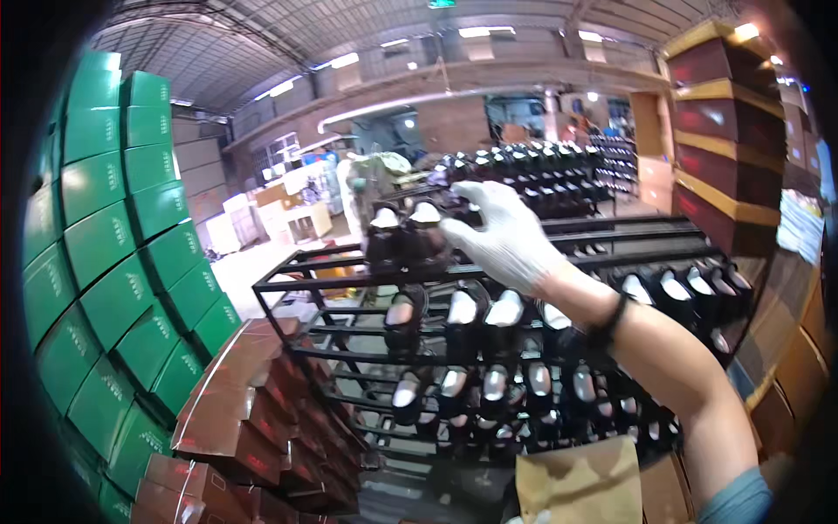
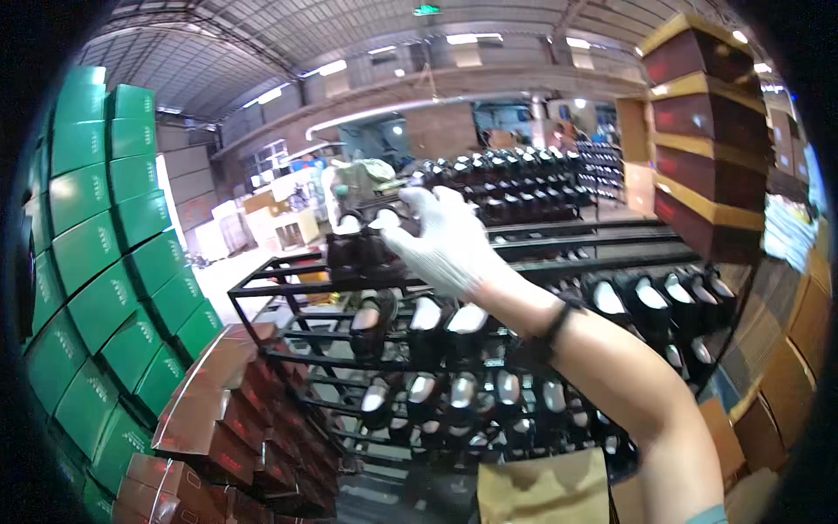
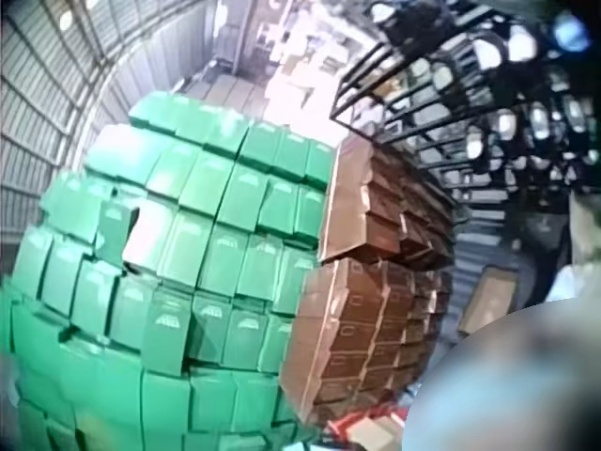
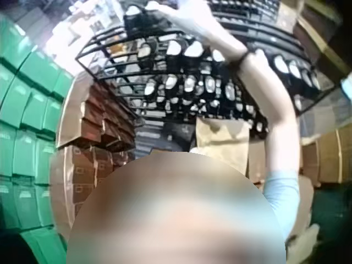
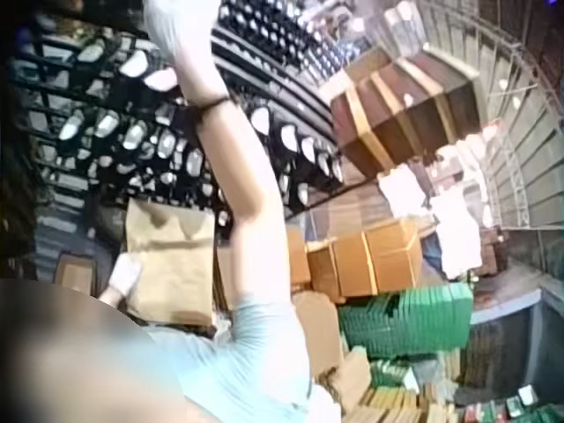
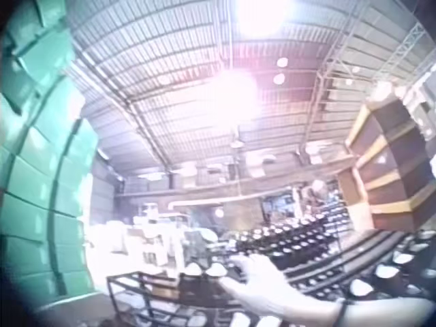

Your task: The recorder is taking finished shoes from a rack, placing them into shoe boxes, and stacking the boxed shoes.

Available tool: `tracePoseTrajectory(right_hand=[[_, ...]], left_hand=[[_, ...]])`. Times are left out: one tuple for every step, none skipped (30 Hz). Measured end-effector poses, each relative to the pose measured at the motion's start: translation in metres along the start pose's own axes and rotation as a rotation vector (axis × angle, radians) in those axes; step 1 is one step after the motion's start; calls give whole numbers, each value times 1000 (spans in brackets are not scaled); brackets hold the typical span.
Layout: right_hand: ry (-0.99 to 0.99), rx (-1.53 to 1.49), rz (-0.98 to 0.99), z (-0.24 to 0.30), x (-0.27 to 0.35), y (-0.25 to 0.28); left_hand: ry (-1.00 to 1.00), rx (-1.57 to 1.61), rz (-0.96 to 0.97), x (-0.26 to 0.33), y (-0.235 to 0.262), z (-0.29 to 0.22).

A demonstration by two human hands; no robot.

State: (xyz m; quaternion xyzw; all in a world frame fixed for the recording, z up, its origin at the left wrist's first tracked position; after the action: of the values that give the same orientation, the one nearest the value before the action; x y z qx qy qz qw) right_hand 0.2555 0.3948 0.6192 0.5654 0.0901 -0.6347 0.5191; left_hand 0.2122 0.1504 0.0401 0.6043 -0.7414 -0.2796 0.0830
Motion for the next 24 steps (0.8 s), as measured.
tracePoseTrajectory(right_hand=[[-26,127,64,-12,-41,-27],[-219,201,233,11,-69,-50],[-285,251,398,9,-99,-76],[-411,255,560,17,-107,-101],[-413,267,530,23,-116,-100],[-550,385,582,20,-122,-124],[-686,511,634,25,-118,-140],[-825,643,683,29,-113,-149],[-822,646,678,34,-114,-156],[-825,658,669,41,-110,-150],[-820,660,671,34,-112,-152],[-773,605,731,20,-116,-160],[-731,551,786,0,-122,-166],[-697,502,835,-24,-130,-166],[-668,454,881,-49,-136,-164],[-639,403,933,-68,-140,-164],[-572,436,976,-72,-141,-163],[-591,442,984,-80,-138,-160],[-498,366,916,-68,-134,-158],[-416,298,842,-56,-126,-144],[-435,158,802,-35,-110,-122],[-412,108,716,-61,-109,-106],[-408,216,644,-61,-94,-75],[-405,328,572,-62,-75,-36]], left_hand=[[384,221,113,-10,19,-46],[407,294,118,-5,18,-44],[384,474,47,-2,3,-32],[428,490,85,1,-5,-18],[349,489,34,-1,-8,-20],[300,491,-56,-4,-7,-20],[305,492,-47,-3,-9,-14],[339,502,-60,-2,-11,-8],[368,442,-8,-3,-10,5],[393,385,52,-3,-14,13],[393,389,48,-4,-10,10],[339,441,8,-5,-4,2],[282,492,-27,-7,4,-6],[276,496,-14,-10,7,-8],[296,439,37,-11,9,-8],[321,384,87,-10,12,-11],[319,443,91,-10,26,-25],[272,441,58,-7,12,-3],[326,468,39,-7,14,4],[375,497,30,-4,15,6],[280,276,-91,-3,20,9],[152,51,-182,-2,24,4],[263,325,-181,-5,45,-17],[103,216,-231,-7,35,2]])
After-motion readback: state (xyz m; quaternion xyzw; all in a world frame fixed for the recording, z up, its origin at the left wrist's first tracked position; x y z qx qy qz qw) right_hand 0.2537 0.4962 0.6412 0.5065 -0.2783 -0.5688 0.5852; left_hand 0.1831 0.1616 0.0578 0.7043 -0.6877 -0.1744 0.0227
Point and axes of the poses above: each hand's wrist, its own x-axis away from the middle knuckle, its own y-axis out of the back of the hand, z = x × y, the point moved 6 cm from there along -x, towards the middle knuckle, and after that the axes turned 2 degrees about -y, right-handed, at the moved point
